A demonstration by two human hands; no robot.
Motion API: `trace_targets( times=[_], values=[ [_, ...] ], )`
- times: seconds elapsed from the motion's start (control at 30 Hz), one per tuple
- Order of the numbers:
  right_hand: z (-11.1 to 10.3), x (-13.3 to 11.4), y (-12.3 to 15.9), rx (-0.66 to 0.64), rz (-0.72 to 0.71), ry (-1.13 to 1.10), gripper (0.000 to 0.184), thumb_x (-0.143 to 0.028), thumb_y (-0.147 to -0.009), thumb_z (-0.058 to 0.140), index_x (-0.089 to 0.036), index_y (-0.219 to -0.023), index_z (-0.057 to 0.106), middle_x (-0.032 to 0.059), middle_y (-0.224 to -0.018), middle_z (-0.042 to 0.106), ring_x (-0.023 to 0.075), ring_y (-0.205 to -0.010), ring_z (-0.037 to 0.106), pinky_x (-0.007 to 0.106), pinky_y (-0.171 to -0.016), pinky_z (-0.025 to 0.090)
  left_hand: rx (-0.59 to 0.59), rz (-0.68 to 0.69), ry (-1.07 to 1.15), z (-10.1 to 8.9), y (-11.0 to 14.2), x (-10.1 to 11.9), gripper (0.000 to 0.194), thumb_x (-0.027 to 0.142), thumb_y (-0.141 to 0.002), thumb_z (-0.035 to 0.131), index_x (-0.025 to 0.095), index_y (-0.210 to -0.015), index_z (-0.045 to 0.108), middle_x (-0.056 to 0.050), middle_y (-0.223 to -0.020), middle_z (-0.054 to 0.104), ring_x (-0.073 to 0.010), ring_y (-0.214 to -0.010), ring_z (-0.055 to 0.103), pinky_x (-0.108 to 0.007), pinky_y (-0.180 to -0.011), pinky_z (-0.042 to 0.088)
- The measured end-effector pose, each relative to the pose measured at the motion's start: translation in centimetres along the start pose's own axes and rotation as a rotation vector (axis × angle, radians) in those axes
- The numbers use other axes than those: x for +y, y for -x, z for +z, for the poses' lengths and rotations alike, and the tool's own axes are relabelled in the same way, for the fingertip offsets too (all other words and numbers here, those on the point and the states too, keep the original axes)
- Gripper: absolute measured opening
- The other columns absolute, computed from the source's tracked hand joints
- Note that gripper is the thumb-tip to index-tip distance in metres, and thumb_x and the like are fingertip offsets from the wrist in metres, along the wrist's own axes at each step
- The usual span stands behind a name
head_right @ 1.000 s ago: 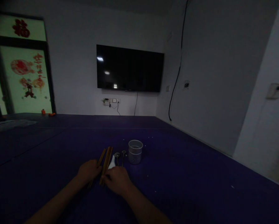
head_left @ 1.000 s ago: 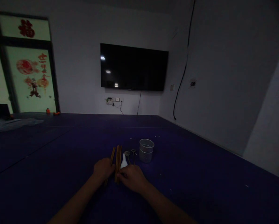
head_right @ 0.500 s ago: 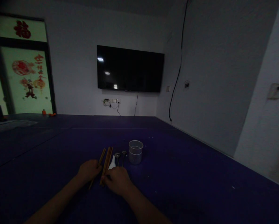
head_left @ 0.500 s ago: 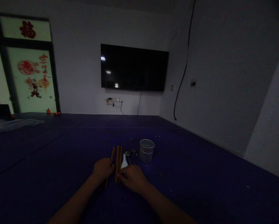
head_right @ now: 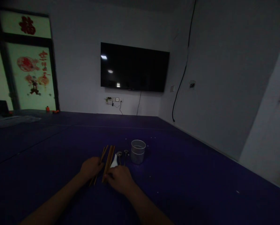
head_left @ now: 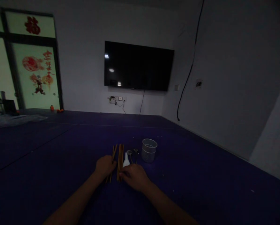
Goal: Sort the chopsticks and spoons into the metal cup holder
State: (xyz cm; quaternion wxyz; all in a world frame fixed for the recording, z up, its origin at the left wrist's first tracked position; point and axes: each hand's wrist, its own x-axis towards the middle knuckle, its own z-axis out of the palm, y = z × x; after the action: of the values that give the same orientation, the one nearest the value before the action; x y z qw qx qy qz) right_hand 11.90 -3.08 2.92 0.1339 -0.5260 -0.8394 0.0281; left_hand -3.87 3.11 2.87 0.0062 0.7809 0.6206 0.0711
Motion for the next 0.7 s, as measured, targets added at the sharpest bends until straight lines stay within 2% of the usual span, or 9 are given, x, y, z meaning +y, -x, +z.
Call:
trace_targets(
  times=[0.23, 0.47, 0.57, 0.7],
  values=[
    [0.2, 0.2, 0.0, 0.007, 0.003, 0.027, 0.03, -0.037, -0.089, 0.042, -0.021, -0.086, 0.068, 0.0043, -0.086, 0.07, 0.0164, -0.083, 0.062, 0.023, -0.064, 0.035, 0.017, 0.003, -0.007, 0.2, -0.1, 0.1, 0.034, 0.033, -0.082, 0.037, 0.013, -0.091, 0.063, -0.014, -0.091, 0.067, -0.025, -0.089, 0.063, -0.033, -0.076, 0.047],
    [0.3, 0.2, 0.1, 0.061, 0.0, 0.02, 0.03, -0.035, -0.09, 0.041, -0.022, -0.085, 0.067, 0.0023, -0.084, 0.07, 0.0154, -0.08, 0.063, 0.022, -0.062, 0.034, 0.066, -0.063, 0.072, -0.3, 0.0, 0.2, 0.033, 0.032, -0.085, 0.034, 0.014, -0.091, 0.062, -0.012, -0.088, 0.067, -0.0229, -0.085, 0.064, -0.03, -0.071, 0.046],
    [0.1, 0.1, 0.1, 0.06, 0.03, 0.009, 0.029, -0.035, -0.089, 0.041, -0.022, -0.087, 0.067, 0.0029, -0.085, 0.07, 0.0152, -0.081, 0.063, 0.022, -0.063, 0.035, 0.163, -0.097, 0.129, -0.7, 0.0, 0.1, 0.032, 0.032, -0.087, 0.032, 0.015, -0.091, 0.06, -0.009, -0.084, 0.067, -0.0196, -0.081, 0.063, -0.027, -0.069, 0.044],
    [0.0, 0.0, 0.1, 0.129, 0.056, -0.053, 0.029, -0.034, -0.09, 0.04, -0.024, -0.097, 0.066, 0.0029, -0.089, 0.07, 0.0148, -0.082, 0.063, 0.021, -0.066, 0.037, 0.43, -0.031, 0.192, -0.7, 0.2, 0.0, 0.033, 0.031, -0.09, 0.027, 0.017, -0.088, 0.056, -0.007, -0.08, 0.063, -0.0168, -0.077, 0.06, -0.026, -0.069, 0.043]
  ],
)
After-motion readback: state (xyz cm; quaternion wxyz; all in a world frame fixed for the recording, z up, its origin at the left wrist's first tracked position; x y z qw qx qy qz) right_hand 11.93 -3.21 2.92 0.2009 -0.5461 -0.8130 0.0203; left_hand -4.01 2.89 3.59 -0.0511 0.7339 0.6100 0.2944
